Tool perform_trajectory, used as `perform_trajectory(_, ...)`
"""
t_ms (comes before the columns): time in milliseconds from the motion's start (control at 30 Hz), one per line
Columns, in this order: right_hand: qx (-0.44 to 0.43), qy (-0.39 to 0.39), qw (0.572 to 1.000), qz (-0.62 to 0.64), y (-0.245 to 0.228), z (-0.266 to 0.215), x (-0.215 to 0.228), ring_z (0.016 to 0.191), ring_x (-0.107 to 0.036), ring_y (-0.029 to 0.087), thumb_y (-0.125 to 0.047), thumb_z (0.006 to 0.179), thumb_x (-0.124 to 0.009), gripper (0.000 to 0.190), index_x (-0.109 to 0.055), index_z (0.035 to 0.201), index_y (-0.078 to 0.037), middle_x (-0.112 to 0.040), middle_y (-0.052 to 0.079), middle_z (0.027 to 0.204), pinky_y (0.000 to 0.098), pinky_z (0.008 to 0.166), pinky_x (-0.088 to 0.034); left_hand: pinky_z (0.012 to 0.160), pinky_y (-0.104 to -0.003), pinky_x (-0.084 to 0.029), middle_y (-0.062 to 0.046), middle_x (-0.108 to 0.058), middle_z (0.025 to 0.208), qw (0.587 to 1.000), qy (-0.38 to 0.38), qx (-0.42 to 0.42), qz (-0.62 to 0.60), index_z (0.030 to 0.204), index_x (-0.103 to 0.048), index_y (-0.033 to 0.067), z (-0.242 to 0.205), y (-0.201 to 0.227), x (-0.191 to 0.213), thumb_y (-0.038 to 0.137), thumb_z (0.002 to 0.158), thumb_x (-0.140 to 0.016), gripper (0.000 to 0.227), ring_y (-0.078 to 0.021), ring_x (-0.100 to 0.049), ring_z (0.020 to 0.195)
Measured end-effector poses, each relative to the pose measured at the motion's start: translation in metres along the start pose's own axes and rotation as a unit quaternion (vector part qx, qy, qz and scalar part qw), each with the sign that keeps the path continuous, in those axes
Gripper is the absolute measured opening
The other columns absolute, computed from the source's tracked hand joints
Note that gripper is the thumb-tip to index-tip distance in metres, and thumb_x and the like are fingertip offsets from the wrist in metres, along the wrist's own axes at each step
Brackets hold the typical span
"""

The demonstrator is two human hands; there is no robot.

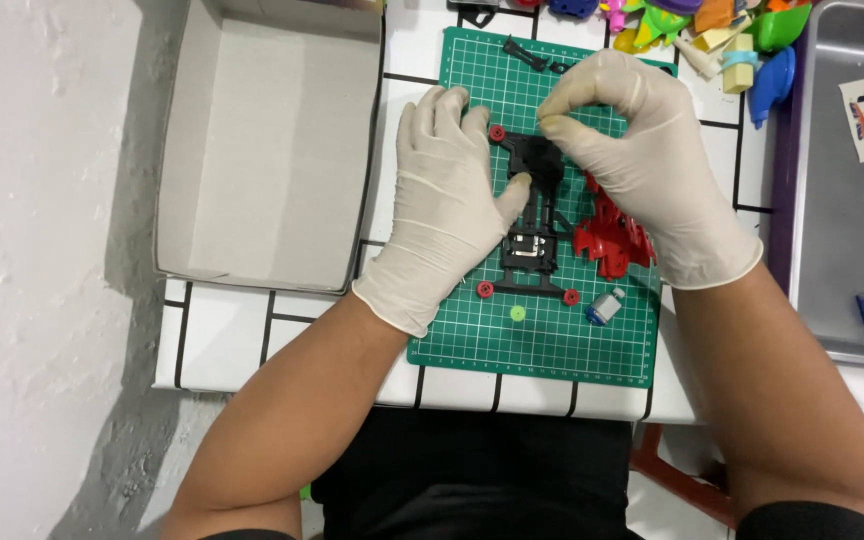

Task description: The person assembles a toy vehicle on a green cutting mat. They attach red wheels to a black chassis, insert a blue battery pack into the center, and then fit black tires onto the wheels. The person handles various small plastic parts and tools throughout the process.

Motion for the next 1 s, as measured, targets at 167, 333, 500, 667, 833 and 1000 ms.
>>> perform_trajectory(167,0.003,-0.055,0.998,-0.024,0.015,0.016,-0.016,0.096,-0.062,0.021,0.005,0.102,-0.072,0.01,-0.069,0.1,-0.005,-0.066,0.008,0.101,0.0343,0.092,-0.052,0.113,-0.054,-0.034,-0.02,-0.056,0.128,0.999,0.007,0.011,-0.031,0.11,-0.065,0.0046,0.003,-0.003,0.001,0.051,0.076,-0.076,0.059,-0.0404,-0.047,0.129)
perform_trajectory(333,-0.019,-0.043,0.999,-0.023,0.019,0.008,-0.019,0.095,-0.062,0.02,0.004,0.102,-0.074,0.011,-0.069,0.099,-0.005,-0.067,0.007,0.099,0.033,0.091,-0.053,0.116,-0.057,-0.032,-0.019,-0.053,0.137,0.999,-0.014,0.025,-0.031,0.115,-0.066,0.0044,0.004,-0.003,-0.008,0.052,0.076,-0.076,0.062,-0.0405,-0.045,0.135)
perform_trajectory(500,-0.022,-0.02,1.0,-0.01,0.005,0.002,-0.013,0.098,-0.06,0.02,0.004,0.104,-0.071,0.011,-0.067,0.101,-0.005,-0.064,0.007,0.101,0.0338,0.094,-0.051,0.121,-0.058,-0.025,-0.018,-0.048,0.138,0.994,0.001,0.039,-0.098,0.109,-0.064,0.0072,0.002,-0.008,-0.015,0.048,0.071,-0.079,0.057,-0.0437,-0.038,0.14)
perform_trajectory(667,-0.007,0.006,1.0,0.003,0.005,-0.005,-0.012,0.103,-0.061,0.022,0.002,0.106,-0.072,0.009,-0.067,0.105,-0.005,-0.063,0.008,0.105,0.0352,0.097,-0.052,0.121,-0.055,-0.027,-0.016,-0.044,0.142,0.992,0.012,0.044,-0.12,0.104,-0.062,0.0096,0.002,-0.009,-0.012,0.048,0.073,-0.08,0.053,-0.0413,-0.036,0.141)
perform_trajectory(833,0.041,0.037,0.998,-0.015,-0.007,-0.008,-0.007,0.099,-0.06,0.025,0.007,0.107,-0.072,0.011,-0.067,0.104,-0.002,-0.063,0.012,0.103,0.0359,0.09,-0.051,0.114,-0.051,-0.036,-0.013,-0.049,0.134,0.984,0.049,0.043,-0.166,0.101,-0.063,0.0104,0.006,-0.003,0.013,0.041,0.068,-0.085,0.05,-0.0376,-0.044,0.132)
perform_trajectory(1000,0.05,0.062,0.997,-0.016,-0.011,-0.009,-0.008,0.095,-0.059,0.026,0.01,0.107,-0.07,0.01,-0.067,0.104,0.001,-0.063,0.015,0.104,0.0354,0.085,-0.05,0.099,-0.044,-0.043,-0.009,-0.058,0.117,0.97,0.074,0.036,-0.23,0.104,-0.058,0.0103,0.007,0.004,0.034,0.032,0.069,-0.081,0.047,-0.0316,-0.054,0.11)
Point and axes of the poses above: each hand's wrist, its own z-axis towards the middle knuckle, its own x-axis out of the back of the hand, y = z × x, the point moved 8 cm from there along z, towards the middle knuckle
